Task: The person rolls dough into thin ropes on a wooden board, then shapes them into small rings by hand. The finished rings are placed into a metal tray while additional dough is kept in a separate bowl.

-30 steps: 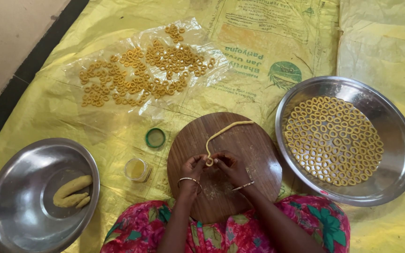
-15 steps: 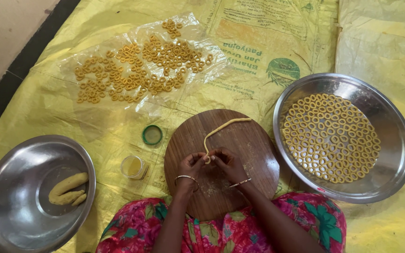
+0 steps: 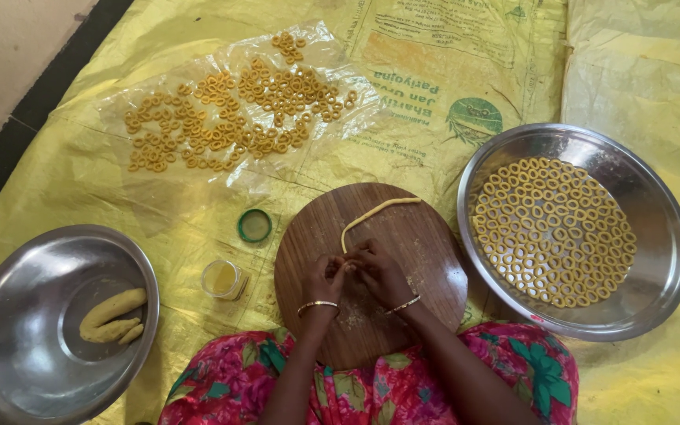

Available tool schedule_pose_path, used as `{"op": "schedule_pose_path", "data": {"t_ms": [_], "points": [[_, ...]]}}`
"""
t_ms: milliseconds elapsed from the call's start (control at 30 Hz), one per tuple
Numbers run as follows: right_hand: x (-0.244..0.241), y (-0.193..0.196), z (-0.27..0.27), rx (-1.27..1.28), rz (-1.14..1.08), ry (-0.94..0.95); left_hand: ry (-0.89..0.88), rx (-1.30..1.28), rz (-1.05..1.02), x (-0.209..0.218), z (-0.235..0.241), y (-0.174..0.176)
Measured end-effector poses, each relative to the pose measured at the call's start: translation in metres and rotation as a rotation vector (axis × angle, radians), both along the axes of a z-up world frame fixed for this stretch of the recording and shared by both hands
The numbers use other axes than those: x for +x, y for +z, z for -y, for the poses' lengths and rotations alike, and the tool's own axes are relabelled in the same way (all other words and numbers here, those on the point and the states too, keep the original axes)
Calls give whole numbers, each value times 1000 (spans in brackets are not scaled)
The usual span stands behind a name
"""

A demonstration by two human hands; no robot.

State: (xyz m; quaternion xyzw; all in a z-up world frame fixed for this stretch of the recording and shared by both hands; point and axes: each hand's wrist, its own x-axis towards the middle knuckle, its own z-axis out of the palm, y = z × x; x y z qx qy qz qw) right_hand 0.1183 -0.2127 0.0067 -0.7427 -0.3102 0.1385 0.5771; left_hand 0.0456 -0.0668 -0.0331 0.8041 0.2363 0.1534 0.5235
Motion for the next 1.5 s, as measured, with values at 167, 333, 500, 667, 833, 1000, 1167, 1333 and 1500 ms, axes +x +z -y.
{"op": "schedule_pose_path", "data": {"t_ms": [167,333,500,667,833,1000,1167,1333,1500], "points": [[2,-5,1,-42,79,16,-26,54,12,-4,2,21],[2,-2,0,-23,62,29,-53,124,-3,-6,1,32],[-1,1,1,-106,149,9,-83,269,-11,-9,1,40],[-2,3,0,-116,157,16,-36,263,0,-14,-6,28],[-4,7,-2,-100,226,13,70,2,-50,-8,-24,-9],[-9,7,-3,-191,246,20,128,-467,39,-6,-33,-37],[-11,-6,-5,-121,220,20,173,-574,68,-7,-32,-35],[-2,-31,-9,25,-359,-36,183,-695,78,-5,-25,-31],[5,-54,-6,234,-550,-33,116,-724,120,-2,-12,-35]]}}
